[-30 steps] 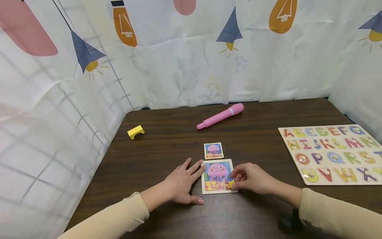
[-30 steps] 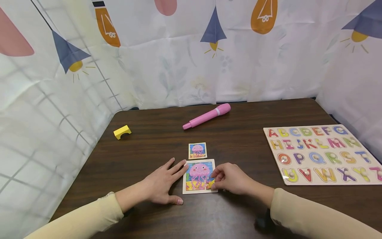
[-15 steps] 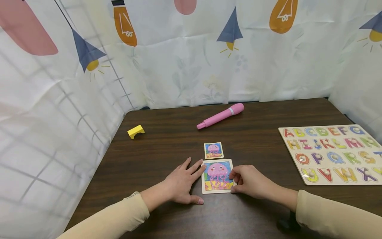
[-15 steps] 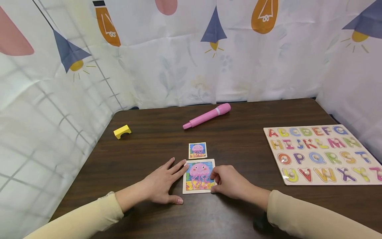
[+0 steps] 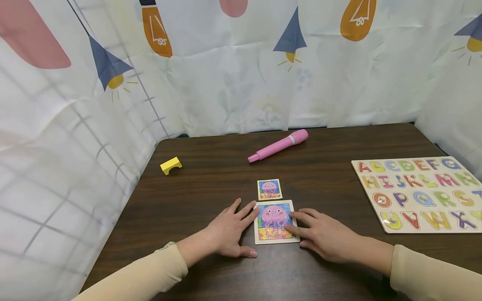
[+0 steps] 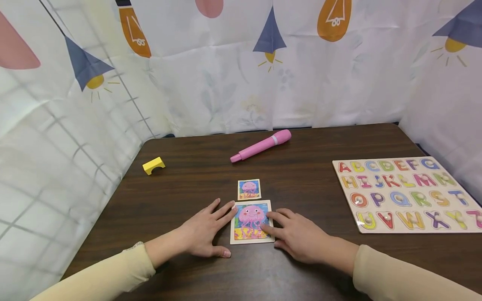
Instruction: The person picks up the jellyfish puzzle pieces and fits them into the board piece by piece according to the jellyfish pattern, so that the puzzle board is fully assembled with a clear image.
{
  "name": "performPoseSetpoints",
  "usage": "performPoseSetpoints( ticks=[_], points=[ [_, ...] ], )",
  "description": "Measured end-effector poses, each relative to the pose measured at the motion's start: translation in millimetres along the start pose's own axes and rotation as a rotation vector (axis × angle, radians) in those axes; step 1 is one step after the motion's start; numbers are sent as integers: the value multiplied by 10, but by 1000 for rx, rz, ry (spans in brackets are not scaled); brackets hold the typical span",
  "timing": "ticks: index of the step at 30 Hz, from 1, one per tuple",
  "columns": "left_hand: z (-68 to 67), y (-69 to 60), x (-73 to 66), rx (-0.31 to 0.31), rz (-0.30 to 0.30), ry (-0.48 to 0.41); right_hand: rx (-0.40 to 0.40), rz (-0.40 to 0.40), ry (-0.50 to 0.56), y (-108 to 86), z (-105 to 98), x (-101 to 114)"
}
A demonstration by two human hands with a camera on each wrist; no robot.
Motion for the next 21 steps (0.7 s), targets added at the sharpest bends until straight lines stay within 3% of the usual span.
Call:
performPoseSetpoints(
  ticks=[4,7,11,17,21],
  points=[
    [-5,-3,-1,-1,-1,-1,35,-16,-133,-1,-18,6],
    [-6,-3,-3,0,2,-3,67,-16,-148,1,-45,14],
    [-7,-4,-4,4,2,-1,108,12,-98,3,-76,20],
    [1,-2,-4,11,-7,-4,94,23,-20,17,-52,51],
    [4,0,-7,11,-5,3,129,68,82,16,-53,48]
  ],
)
Point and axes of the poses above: each hand's wrist, its own y-axis towards the middle knuckle, its own z-axis out of the palm, x = y × z, the point moved 1 cm from there along y, towards the middle knuckle, and after that the axes turned 11 degrees about z, right-handed, at the moved point
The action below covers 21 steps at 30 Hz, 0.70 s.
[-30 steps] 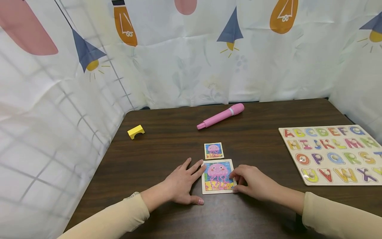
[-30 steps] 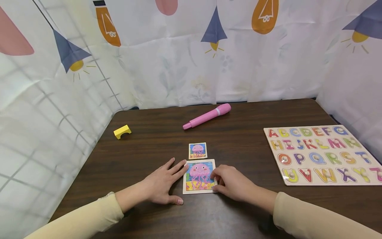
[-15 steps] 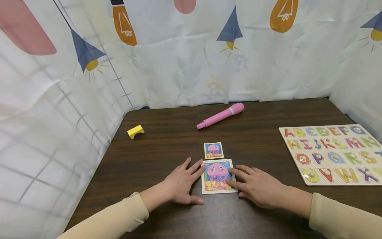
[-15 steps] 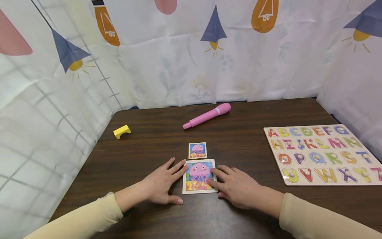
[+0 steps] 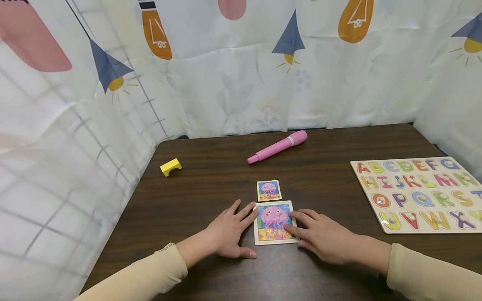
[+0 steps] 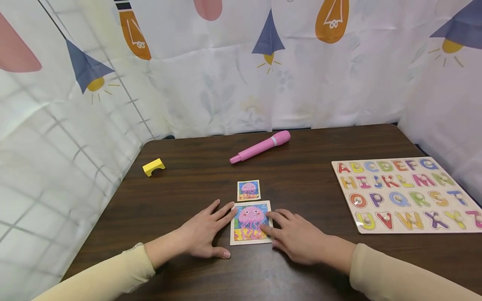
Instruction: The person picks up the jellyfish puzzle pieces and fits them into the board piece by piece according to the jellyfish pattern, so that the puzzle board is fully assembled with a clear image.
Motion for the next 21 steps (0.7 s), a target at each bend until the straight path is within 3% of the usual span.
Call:
performPoseSetpoints(
  ticks=[6,15,21],
  points=[
    [3,2,4,-9,3,8,18,5,99,22,-20,-28],
    [-8,6,-1,6,-5,2,-9,6,-33,-13,14,-22],
    [2,1,3,-2,-7,-18,-1,-1,-41,-18,9,-13]
  ],
)
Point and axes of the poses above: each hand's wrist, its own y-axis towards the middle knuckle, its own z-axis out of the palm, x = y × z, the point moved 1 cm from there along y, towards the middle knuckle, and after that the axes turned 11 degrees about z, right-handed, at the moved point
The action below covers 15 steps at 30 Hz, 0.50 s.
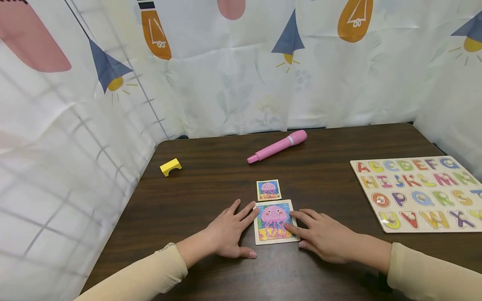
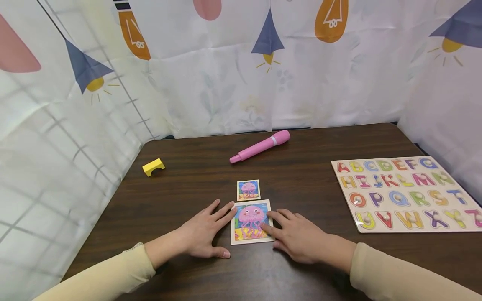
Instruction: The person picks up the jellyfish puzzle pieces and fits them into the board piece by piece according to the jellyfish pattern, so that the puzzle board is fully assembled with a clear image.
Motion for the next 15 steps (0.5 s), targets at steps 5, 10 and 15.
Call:
performPoseSetpoints(
  ticks=[5,10,15],
  points=[
    [-5,0,3,-5,-1,-22,33,2,25,-4,-8,-8],
    [-5,-5,-2,-5,0,-23,44,-11,11,-10,-15,-3],
    [-4,-2,-1,-4,-2,-20,59,4,42,-27,-38,-12]
  ],
)
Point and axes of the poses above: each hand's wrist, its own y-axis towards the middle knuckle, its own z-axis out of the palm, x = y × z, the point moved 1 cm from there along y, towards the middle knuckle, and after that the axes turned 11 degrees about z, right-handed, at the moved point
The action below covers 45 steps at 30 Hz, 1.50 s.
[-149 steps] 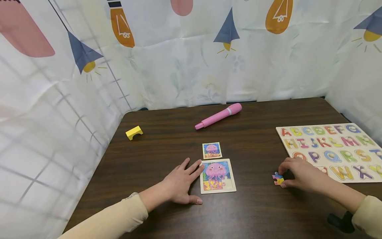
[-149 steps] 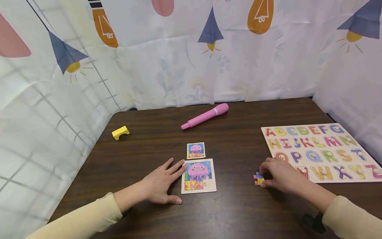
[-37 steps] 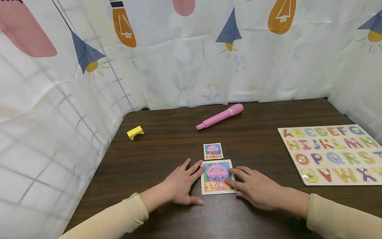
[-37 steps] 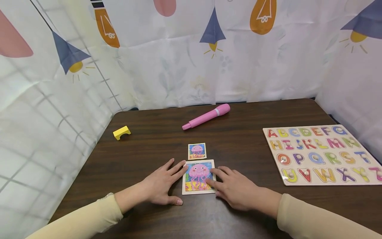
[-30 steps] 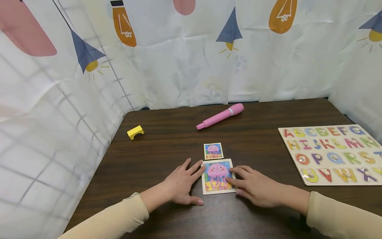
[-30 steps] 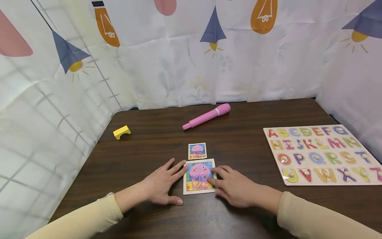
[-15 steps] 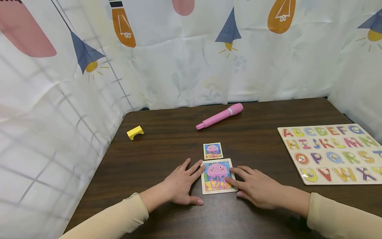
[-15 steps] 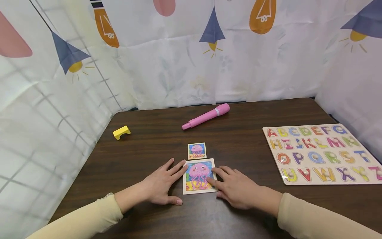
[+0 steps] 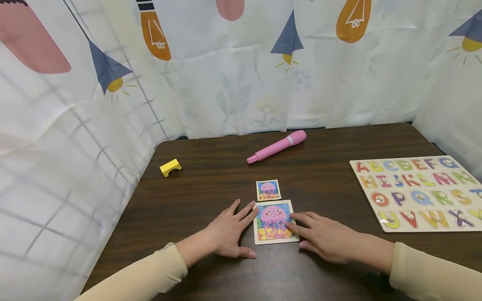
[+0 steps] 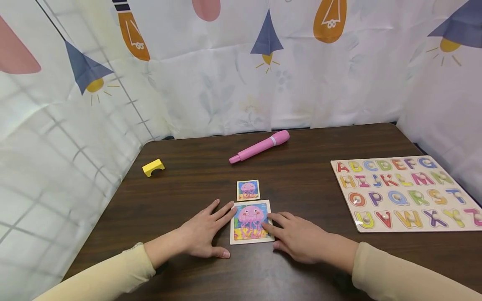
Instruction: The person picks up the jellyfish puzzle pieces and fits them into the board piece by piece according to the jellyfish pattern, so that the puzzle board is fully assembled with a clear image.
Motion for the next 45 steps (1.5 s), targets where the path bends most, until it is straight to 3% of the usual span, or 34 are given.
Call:
performPoseSetpoints(
  ticks=[8,17,24,30,37,45],
  points=[
    [-15,13,-2,1,-8,-4,-32,-25,-66,-8,-5,10],
    [-5,18,-3,-2,-11,-31,-34,10,-24,1,7,-7],
    [-1,23,-1,-4,-3,-11,-113,-15,-85,154,-30,90],
    [-9,15,-6,2,-10,-15,-44,-39,-36,295,-58,205],
    [-35,16,-16,1,-11,-15,-12,-21,-27,323,-44,212],
    [-42,6,-24,0,-13,-40,50,34,164,263,-34,81]
  ],
)
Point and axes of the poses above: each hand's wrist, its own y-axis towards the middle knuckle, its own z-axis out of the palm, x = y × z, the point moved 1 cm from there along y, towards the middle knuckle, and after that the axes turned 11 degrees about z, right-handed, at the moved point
